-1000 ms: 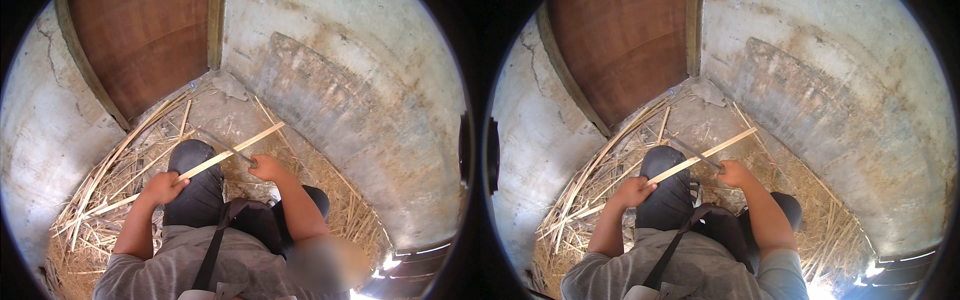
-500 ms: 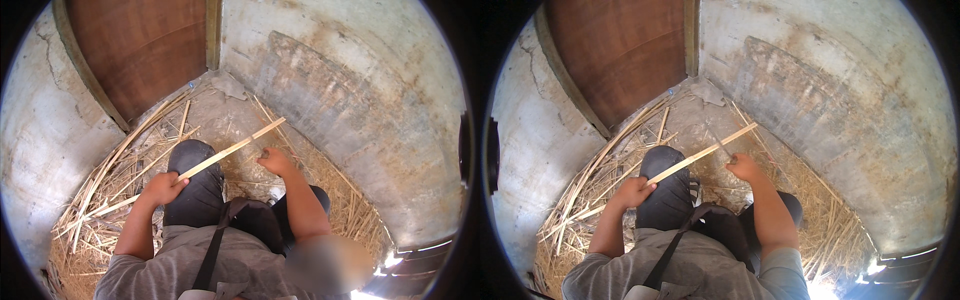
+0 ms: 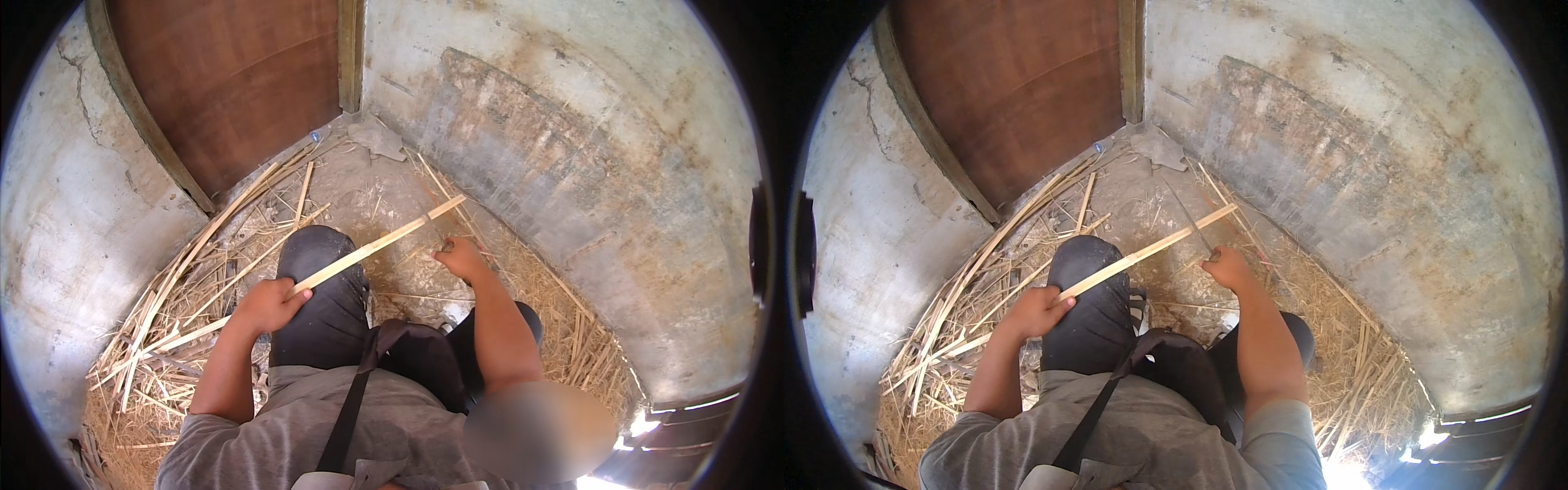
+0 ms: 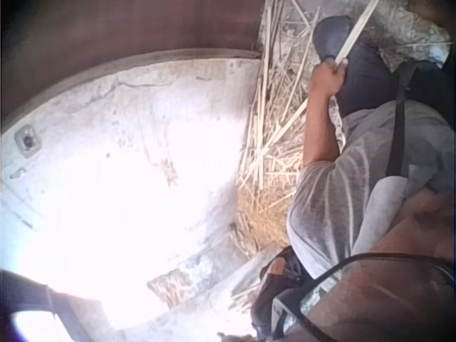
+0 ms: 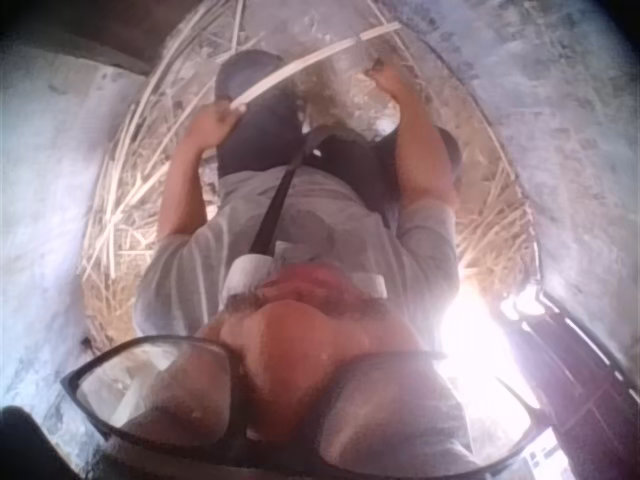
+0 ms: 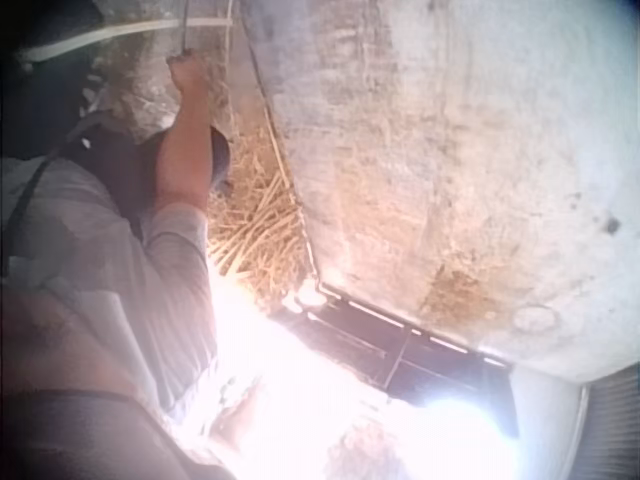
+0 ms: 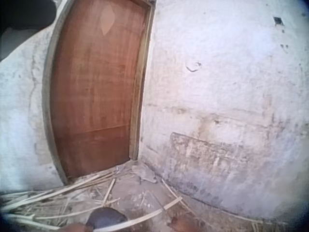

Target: The person sits on the floor and uses a knife to split long bamboo strips into thinner slivers. They hold the bamboo against their leg and repeatedly draw the knife along the length of the strip to separate the fibers.

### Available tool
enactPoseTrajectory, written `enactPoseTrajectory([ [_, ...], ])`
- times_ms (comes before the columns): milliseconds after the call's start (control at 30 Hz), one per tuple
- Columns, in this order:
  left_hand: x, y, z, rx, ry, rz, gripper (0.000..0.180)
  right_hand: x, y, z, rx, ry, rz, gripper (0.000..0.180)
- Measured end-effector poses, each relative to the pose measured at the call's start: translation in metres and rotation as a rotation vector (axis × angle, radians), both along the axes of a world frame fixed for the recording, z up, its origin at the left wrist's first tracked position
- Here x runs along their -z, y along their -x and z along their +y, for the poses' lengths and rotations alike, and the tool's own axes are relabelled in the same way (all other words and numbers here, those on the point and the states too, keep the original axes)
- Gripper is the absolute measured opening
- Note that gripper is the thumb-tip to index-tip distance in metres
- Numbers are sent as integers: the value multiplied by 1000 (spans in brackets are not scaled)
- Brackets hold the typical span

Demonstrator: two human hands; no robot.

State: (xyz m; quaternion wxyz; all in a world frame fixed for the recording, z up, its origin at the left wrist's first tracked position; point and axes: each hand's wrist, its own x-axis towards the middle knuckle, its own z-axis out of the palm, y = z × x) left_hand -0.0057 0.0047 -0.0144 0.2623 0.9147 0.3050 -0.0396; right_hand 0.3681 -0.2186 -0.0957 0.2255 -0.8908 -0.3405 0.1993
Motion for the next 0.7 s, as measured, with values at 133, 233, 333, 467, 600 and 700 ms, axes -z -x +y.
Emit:
enactPoseTrajectory([
  [133,1,-1,0,-6,4,-4,56,-18,18,6,15,-28,-20,61],
  [233,0,-1,-1,3,-6,-8,53,-20,33,14,-205,-14,-60,59],
  [333,1,-1,-1,10,-20,-21,52,-25,53,23,-368,3,5,54],
  [467,4,1,1,-2,-8,-33,52,-38,47,24,-336,41,-16,53],
  [600,6,1,2,-2,8,-21,57,-14,-1,-2,-42,-2,-22,60],
  [700,3,0,0,-10,15,-15,57,-9,-10,-9,73,-34,-42,63],
])
